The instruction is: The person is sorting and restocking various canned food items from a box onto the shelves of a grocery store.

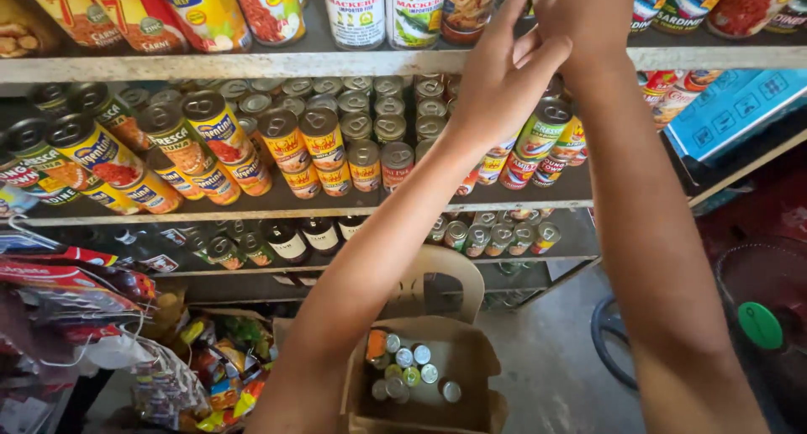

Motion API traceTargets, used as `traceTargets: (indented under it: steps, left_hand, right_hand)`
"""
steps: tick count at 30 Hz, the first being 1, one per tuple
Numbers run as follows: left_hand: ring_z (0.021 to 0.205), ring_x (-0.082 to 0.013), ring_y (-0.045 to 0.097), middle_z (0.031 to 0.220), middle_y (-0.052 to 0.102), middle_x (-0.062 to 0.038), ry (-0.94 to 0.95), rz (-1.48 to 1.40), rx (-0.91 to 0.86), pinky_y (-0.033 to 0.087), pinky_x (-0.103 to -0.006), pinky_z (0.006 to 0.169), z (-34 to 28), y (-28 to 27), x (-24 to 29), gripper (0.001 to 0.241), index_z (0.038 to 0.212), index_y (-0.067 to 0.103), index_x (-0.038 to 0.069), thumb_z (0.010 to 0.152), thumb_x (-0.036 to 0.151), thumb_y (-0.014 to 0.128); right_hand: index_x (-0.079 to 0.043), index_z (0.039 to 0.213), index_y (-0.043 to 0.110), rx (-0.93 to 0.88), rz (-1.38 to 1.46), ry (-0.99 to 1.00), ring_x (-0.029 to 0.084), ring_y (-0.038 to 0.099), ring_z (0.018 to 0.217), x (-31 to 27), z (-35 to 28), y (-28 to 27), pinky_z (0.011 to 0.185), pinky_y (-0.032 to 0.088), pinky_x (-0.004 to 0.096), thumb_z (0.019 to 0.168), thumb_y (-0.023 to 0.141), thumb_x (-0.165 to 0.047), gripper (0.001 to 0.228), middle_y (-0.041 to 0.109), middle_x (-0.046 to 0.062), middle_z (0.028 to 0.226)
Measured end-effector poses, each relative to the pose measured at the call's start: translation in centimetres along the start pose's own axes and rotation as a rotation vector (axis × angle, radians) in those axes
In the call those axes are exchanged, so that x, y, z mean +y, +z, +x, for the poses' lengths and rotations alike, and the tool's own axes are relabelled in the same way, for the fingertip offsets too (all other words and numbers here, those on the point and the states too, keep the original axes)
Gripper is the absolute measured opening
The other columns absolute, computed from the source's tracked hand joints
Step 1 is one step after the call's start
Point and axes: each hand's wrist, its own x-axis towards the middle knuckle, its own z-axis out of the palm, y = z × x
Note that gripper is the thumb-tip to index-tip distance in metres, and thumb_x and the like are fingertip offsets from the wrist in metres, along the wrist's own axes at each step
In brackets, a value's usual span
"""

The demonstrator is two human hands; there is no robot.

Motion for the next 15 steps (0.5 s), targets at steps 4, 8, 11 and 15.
traceTargets:
  steps: [4,8,11,15]
  left_hand:
    - [0.148,-0.0386,0.043,0.159,0.042,-0.034,0.016,0.094,0.039,0.048,-0.0437,0.114,0.1,-0.5,-1.8,0.087,0.165,0.017,-0.005,0.098,0.013,0.068]
    - [0.159,-0.0358,0.026,0.169,0.025,-0.029,0.111,0.18,0.071,0.046,-0.0445,0.117,-0.1,0.0,-0.7,0.087,0.163,0.017,-0.007,0.098,0.018,0.069]
    - [0.158,-0.036,0.028,0.168,0.028,-0.029,0.112,0.251,0.088,0.048,-0.0448,0.114,-0.7,0.4,0.6,0.087,0.162,0.019,-0.007,0.097,0.02,0.069]
    - [0.157,-0.0332,0.032,0.165,0.032,-0.025,0.136,0.295,0.103,0.053,-0.0422,0.11,-0.5,0.5,1.2,0.082,0.16,0.024,-0.006,0.096,0.021,0.068]
  right_hand:
    - [-0.005,0.092,0.071,0.07,-0.018,-0.029,0.036,0.066,0.07,-2.6,0.5,-3.0,0.064,0.052,0.044,0.088,0.078,-0.014,0.013,0.07,0.015,0.084]
    - [-0.002,0.105,0.063,0.133,0.057,0.045,0.038,0.066,0.082,-6.2,0.9,-6.5,0.069,0.053,0.045,0.084,0.087,-0.015,0.034,0.066,0.018,0.099]
    - [-0.002,0.109,0.06,0.096,0.149,0.141,0.037,0.065,0.082,-7.1,0.5,-7.6,0.067,0.052,0.046,0.087,0.088,-0.012,0.037,0.064,0.018,0.101]
    - [-0.003,0.106,0.055,0.093,0.196,0.107,0.039,0.061,0.088,-7.4,-0.3,-8.4,0.072,0.049,0.047,0.09,0.091,-0.011,0.04,0.06,0.018,0.101]
